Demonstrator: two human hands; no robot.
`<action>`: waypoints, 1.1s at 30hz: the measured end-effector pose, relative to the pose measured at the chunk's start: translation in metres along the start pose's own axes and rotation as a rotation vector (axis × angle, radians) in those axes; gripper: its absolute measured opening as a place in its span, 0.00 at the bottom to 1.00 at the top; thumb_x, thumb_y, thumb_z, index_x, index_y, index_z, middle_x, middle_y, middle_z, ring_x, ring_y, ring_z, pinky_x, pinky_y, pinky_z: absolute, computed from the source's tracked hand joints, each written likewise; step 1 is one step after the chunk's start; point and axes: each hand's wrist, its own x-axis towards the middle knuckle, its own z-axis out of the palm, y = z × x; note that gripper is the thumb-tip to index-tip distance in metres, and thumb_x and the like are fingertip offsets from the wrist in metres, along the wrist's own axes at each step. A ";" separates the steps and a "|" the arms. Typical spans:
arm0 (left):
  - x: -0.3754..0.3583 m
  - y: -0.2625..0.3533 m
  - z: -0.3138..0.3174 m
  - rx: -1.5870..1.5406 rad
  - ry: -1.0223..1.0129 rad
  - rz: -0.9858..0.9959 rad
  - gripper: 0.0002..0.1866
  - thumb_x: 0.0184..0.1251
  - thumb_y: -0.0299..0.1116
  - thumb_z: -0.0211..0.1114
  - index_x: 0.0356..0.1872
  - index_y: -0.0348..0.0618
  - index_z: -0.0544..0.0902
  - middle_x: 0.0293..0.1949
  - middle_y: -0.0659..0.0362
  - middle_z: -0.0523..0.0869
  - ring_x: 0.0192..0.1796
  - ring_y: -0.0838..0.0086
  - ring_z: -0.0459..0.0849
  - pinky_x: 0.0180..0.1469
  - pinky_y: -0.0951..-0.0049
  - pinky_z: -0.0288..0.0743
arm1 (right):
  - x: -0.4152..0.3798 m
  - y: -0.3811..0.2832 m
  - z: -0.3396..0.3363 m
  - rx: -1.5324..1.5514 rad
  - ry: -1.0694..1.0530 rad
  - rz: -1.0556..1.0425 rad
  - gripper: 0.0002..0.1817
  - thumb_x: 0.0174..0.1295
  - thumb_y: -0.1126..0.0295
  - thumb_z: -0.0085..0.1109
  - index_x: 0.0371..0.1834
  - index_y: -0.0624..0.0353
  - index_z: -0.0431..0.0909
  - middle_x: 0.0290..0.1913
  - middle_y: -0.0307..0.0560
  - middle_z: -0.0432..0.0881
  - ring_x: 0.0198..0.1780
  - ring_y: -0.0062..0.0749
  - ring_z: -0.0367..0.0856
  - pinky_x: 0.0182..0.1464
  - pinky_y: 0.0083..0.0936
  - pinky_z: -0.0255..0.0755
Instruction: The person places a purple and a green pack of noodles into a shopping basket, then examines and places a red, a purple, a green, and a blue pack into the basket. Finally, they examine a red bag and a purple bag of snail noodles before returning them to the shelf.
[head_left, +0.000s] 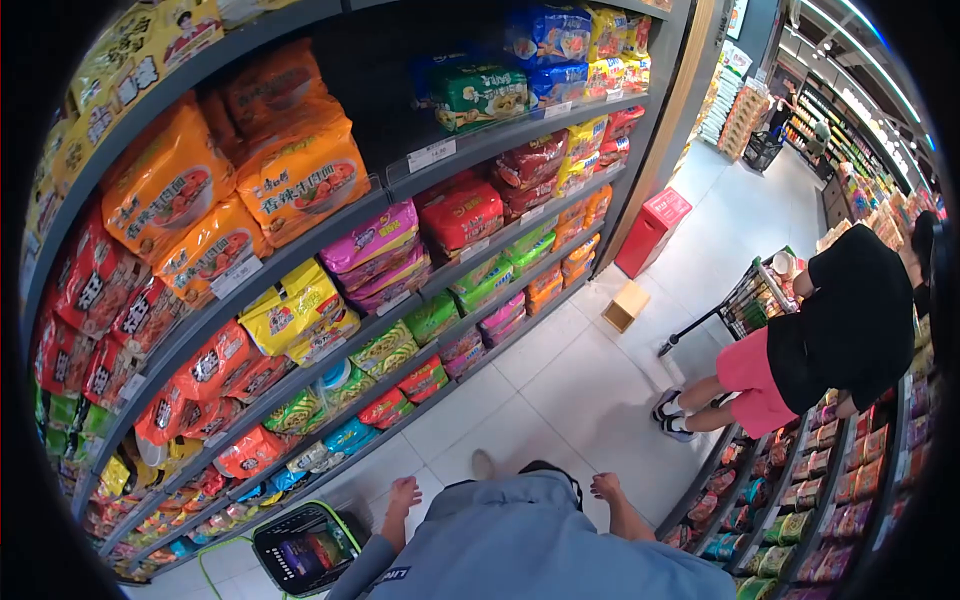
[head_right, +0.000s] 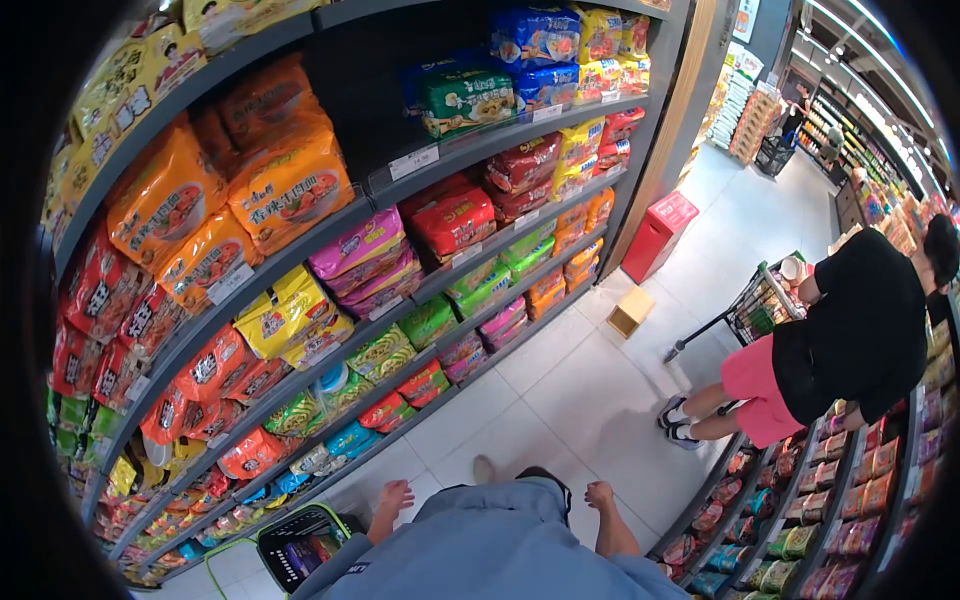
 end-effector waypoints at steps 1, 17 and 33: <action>0.002 0.021 0.007 0.027 -0.011 0.015 0.19 0.64 0.40 0.58 0.51 0.40 0.73 0.41 0.51 0.80 0.37 0.61 0.84 0.35 0.62 0.82 | 0.002 -0.012 -0.001 -0.019 0.002 -0.008 0.16 0.63 0.67 0.49 0.50 0.63 0.75 0.39 0.51 0.82 0.37 0.37 0.83 0.38 0.34 0.78; 0.011 -0.095 0.028 1.193 0.101 0.268 0.15 0.58 0.39 0.62 0.38 0.37 0.76 0.40 0.40 0.81 0.39 0.48 0.82 0.40 0.50 0.72 | 0.117 -0.263 -0.009 -0.317 -0.205 -0.304 0.15 0.62 0.65 0.52 0.47 0.61 0.77 0.35 0.48 0.83 0.30 0.32 0.83 0.30 0.28 0.77; -0.030 0.066 0.191 -0.357 0.337 -0.043 0.24 0.65 0.41 0.56 0.53 0.30 0.71 0.42 0.45 0.80 0.38 0.57 0.84 0.35 0.60 0.82 | 0.089 -0.630 -0.076 0.047 -0.081 -1.318 0.14 0.67 0.64 0.49 0.30 0.63 0.78 0.25 0.48 0.81 0.28 0.30 0.80 0.32 0.30 0.71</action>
